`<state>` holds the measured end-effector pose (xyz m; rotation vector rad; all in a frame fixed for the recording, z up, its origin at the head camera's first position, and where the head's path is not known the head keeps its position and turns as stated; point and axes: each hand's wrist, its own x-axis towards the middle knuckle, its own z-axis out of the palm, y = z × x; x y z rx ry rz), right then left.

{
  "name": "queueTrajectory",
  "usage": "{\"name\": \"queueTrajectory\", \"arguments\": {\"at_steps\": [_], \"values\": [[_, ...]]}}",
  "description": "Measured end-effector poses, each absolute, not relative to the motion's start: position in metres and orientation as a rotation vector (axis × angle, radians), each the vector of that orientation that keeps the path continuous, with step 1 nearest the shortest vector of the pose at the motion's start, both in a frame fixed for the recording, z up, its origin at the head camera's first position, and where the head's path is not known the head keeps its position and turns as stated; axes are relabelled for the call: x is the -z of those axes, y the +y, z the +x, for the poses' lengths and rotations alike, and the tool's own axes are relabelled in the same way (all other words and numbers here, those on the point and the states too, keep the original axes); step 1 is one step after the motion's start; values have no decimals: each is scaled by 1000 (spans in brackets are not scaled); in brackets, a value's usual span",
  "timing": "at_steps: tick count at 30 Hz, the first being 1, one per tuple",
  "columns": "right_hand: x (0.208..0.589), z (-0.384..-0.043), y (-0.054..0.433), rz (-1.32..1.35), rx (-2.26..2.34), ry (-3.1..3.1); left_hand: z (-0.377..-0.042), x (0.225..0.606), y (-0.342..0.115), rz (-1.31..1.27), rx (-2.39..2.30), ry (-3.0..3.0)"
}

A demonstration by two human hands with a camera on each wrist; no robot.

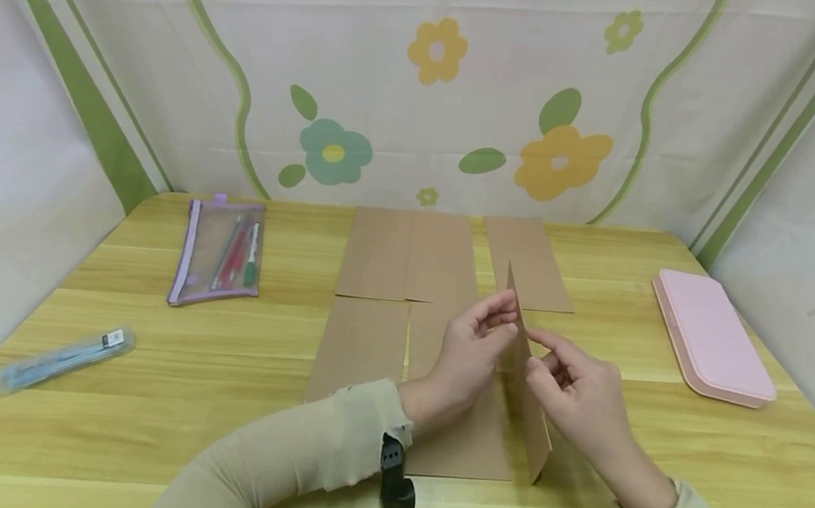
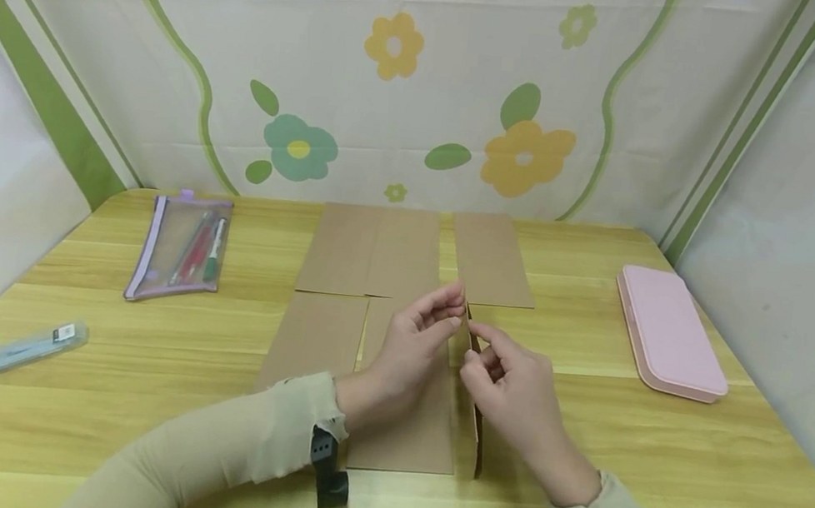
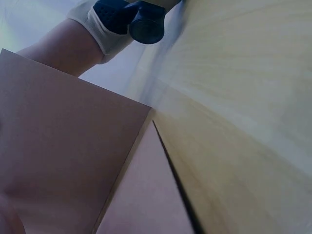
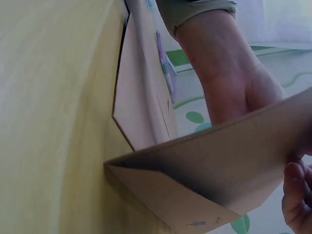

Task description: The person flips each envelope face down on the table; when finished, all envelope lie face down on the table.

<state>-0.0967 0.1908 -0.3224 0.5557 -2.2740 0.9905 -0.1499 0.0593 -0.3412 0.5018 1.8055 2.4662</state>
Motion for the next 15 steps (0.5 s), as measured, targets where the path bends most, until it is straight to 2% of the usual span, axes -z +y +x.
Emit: {"name": "queueTrajectory", "arguments": {"at_steps": [15], "values": [[301, -94, 202, 602, -671, -2483, -151, 356, 62, 447, -2352, 1786]]}}
